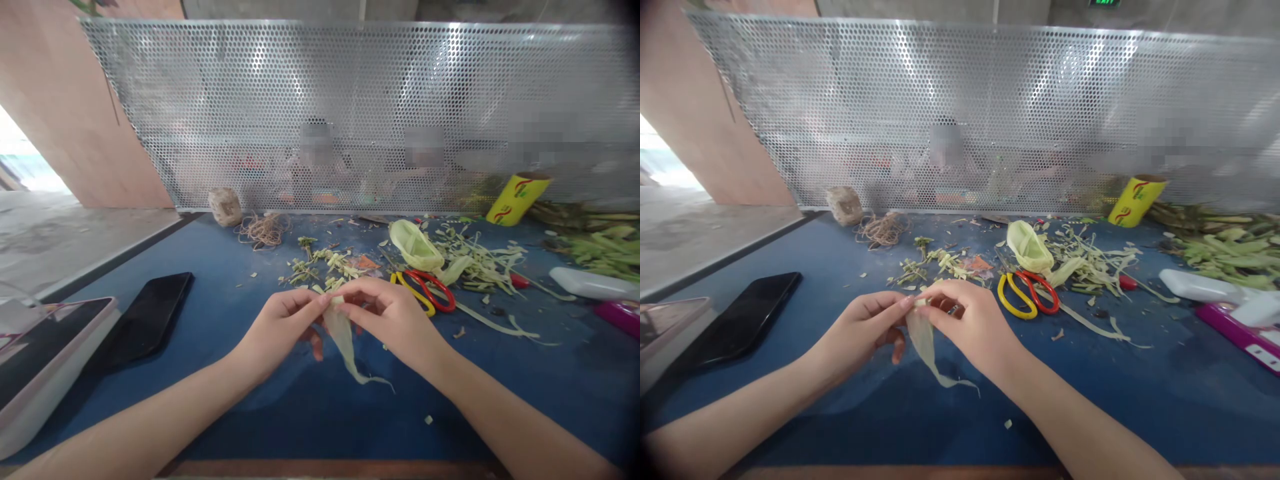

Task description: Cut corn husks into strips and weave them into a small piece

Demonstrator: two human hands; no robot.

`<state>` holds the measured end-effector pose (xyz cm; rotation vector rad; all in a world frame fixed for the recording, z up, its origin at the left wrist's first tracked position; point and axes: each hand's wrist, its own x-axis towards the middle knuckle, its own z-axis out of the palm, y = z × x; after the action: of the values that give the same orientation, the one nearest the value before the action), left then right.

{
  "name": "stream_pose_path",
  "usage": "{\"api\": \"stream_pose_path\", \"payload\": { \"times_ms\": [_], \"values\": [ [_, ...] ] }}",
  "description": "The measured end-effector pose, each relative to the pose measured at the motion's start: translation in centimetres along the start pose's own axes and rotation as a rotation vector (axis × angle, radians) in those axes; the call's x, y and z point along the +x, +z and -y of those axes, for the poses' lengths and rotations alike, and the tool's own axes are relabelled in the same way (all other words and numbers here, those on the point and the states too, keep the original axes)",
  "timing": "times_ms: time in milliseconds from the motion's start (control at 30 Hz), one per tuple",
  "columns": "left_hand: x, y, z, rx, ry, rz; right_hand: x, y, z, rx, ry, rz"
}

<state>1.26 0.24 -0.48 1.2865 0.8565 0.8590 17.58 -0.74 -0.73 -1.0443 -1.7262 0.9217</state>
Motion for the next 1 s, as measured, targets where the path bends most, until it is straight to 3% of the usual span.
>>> {"api": "stream_pose_path", "payload": {
  "times_ms": [233,500,767,1000],
  "values": [
    [-0.12,-0.05,-0.08,0.103,0.031,0.009,-0.03,-0.15,0.07,-0.176,-0.044,-0.108],
    [-0.17,0.08,-0.15,0.064,0.045,0.048,0.00,-0.09,0.47,0.005,0.069,-0.047],
    [-0.28,-0.03,-0.19,0.106,0.047,0.034,-0.11,-0.25,0.53,0.009,-0.014,-0.075],
    [-0.30,0.27,-0.01,-0.193,-0.101,0.009,-0.21,-0.22,0.51,0.038,-0.058,-0.040]
  ]
}}
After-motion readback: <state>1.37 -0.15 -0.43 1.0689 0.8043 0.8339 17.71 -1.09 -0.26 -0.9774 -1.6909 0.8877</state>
